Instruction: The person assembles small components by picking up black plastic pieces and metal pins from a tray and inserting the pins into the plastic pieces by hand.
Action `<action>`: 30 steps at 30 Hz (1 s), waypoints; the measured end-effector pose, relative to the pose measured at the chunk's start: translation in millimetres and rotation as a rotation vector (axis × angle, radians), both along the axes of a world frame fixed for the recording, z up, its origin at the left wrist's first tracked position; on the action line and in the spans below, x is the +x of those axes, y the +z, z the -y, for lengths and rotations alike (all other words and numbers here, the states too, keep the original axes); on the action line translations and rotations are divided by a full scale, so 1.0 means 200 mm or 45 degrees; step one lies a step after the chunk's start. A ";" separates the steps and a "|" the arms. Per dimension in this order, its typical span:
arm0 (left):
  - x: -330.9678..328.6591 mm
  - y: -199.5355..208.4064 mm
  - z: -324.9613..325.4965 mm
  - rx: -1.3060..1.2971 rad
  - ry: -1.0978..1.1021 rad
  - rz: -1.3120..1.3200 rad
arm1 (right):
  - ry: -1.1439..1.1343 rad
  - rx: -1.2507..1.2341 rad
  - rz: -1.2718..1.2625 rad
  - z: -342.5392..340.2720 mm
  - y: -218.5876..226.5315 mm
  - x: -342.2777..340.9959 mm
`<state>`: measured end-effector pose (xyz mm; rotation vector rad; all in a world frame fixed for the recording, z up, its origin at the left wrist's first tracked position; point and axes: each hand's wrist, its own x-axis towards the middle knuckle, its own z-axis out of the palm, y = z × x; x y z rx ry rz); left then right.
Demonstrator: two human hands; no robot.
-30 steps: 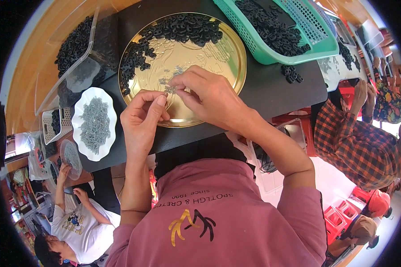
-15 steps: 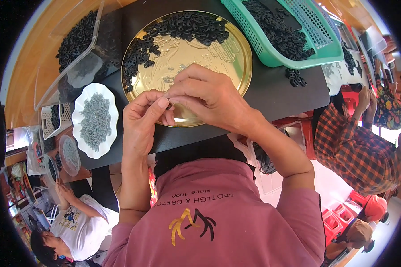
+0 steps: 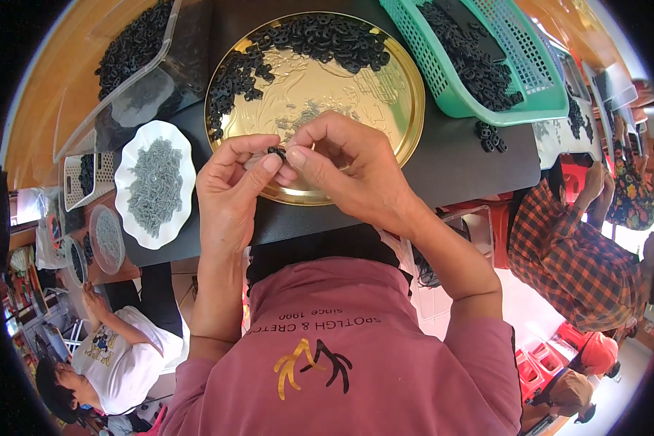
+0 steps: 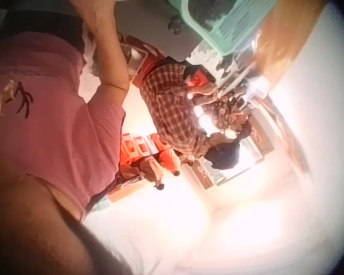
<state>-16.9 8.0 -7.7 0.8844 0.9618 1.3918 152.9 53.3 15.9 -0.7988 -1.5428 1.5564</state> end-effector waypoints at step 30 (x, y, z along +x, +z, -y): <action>0.02 0.02 0.01 -0.061 0.038 0.089 | -0.096 0.018 0.161 -0.01 -0.06 -0.02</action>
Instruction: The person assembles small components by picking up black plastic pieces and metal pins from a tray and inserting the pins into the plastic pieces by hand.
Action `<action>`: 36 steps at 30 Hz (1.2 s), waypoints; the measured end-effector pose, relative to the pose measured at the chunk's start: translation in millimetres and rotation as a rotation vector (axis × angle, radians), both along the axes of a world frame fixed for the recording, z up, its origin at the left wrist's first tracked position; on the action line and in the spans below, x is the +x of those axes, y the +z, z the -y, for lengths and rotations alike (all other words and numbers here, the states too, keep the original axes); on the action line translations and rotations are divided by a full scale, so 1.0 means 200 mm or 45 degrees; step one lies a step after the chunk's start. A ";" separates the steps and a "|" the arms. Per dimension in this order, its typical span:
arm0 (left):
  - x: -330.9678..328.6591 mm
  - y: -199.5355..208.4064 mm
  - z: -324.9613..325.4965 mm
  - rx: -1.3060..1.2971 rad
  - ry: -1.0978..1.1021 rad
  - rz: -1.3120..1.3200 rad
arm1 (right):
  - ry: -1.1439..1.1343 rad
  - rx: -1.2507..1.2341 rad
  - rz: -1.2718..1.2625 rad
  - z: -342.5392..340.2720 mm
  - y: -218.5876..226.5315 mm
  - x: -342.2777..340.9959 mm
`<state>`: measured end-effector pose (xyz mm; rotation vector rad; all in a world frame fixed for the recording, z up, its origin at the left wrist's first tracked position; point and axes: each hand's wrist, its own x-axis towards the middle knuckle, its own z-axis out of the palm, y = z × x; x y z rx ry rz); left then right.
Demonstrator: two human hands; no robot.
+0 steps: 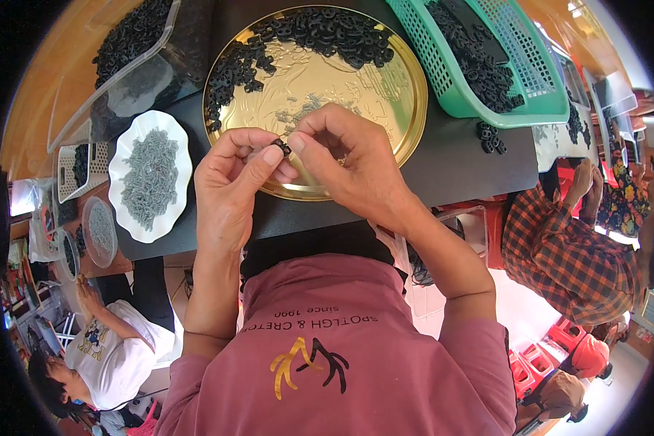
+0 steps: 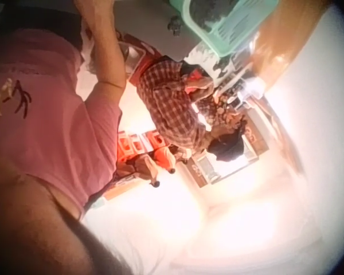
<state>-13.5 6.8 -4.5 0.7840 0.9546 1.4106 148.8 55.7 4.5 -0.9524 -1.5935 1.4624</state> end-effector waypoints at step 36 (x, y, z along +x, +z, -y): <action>-0.02 -0.01 -0.01 -0.007 -0.039 -0.097 | 0.010 -0.097 -0.067 0.01 0.01 0.02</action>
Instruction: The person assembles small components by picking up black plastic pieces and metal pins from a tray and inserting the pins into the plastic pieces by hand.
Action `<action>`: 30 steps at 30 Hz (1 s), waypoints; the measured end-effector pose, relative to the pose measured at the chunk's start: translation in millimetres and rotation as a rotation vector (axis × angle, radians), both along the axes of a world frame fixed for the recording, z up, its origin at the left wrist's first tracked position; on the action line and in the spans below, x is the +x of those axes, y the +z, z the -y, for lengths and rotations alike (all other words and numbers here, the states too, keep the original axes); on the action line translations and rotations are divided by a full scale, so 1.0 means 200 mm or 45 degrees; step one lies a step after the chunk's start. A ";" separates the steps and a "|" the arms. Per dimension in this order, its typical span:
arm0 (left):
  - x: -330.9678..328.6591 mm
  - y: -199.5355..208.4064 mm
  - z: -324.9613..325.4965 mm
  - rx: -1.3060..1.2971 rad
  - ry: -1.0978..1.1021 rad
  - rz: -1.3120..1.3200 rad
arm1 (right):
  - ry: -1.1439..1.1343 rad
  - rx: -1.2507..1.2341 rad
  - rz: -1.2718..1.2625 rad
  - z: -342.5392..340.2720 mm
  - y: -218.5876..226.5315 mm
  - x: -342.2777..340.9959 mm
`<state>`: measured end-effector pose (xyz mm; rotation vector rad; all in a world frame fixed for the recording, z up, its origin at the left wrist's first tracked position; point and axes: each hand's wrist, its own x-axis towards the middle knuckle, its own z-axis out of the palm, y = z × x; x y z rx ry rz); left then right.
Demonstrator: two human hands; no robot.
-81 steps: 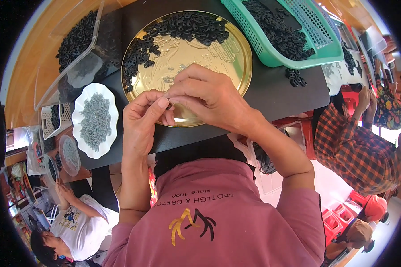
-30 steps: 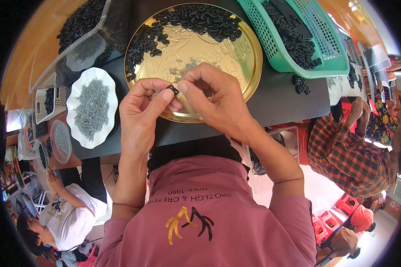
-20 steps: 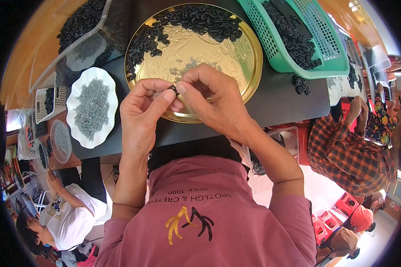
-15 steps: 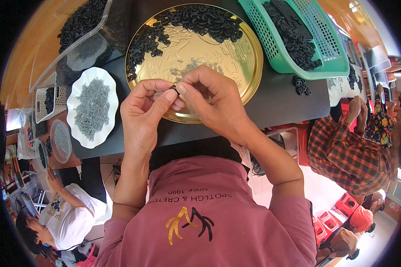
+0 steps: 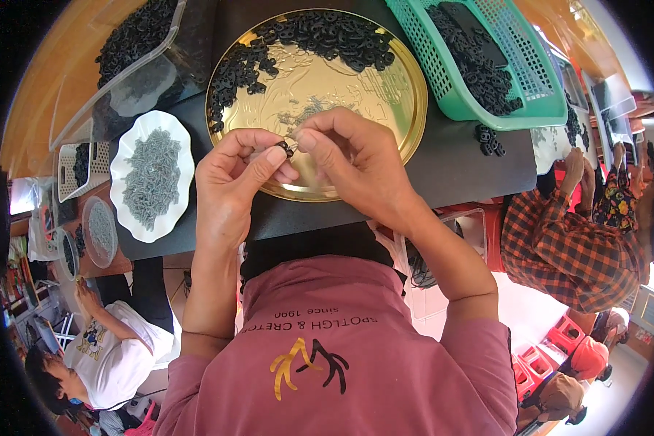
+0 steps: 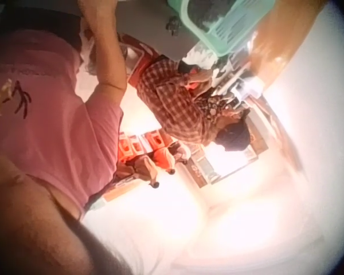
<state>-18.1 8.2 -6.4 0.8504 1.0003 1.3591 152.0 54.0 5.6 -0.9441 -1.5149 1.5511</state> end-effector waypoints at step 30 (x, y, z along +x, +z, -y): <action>0.06 0.01 0.03 0.065 0.115 -0.069 | -0.034 0.259 0.147 0.01 -0.03 -0.04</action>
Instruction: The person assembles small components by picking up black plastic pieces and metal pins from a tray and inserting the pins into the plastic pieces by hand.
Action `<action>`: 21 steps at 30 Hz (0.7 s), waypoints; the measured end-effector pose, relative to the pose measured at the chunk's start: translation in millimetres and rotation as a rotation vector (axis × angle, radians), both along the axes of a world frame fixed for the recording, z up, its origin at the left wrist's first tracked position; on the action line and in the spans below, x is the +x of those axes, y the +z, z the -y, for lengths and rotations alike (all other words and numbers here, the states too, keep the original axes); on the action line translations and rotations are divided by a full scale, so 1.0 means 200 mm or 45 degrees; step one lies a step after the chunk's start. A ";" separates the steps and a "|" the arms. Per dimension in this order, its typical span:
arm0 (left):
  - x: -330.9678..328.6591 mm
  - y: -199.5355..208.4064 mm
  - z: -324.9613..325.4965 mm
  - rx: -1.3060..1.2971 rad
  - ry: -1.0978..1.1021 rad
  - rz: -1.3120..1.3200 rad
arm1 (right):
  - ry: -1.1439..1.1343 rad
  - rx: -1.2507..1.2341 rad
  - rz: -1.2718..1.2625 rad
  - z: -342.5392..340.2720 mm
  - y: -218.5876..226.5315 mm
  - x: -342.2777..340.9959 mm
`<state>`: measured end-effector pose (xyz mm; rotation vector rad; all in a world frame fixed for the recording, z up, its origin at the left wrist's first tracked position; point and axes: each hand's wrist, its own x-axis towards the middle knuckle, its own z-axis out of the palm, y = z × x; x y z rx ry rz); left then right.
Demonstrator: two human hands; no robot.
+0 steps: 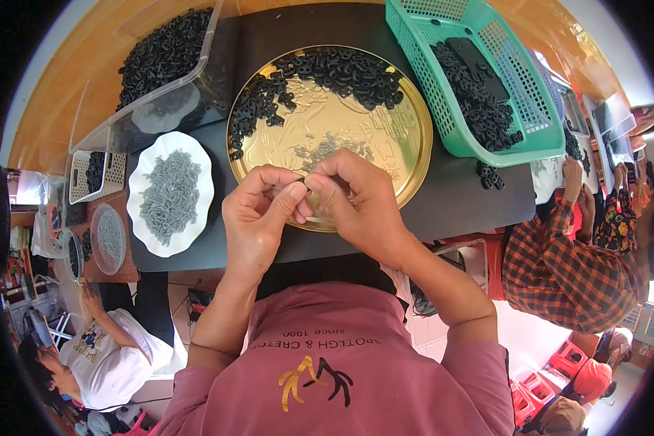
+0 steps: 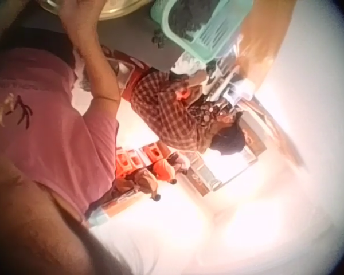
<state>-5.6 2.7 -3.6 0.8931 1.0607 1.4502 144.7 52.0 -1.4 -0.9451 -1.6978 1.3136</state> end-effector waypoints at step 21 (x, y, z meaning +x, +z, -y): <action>-0.07 -0.03 -0.06 -0.060 -0.049 0.016 | 0.275 0.594 0.437 -0.16 0.12 -0.02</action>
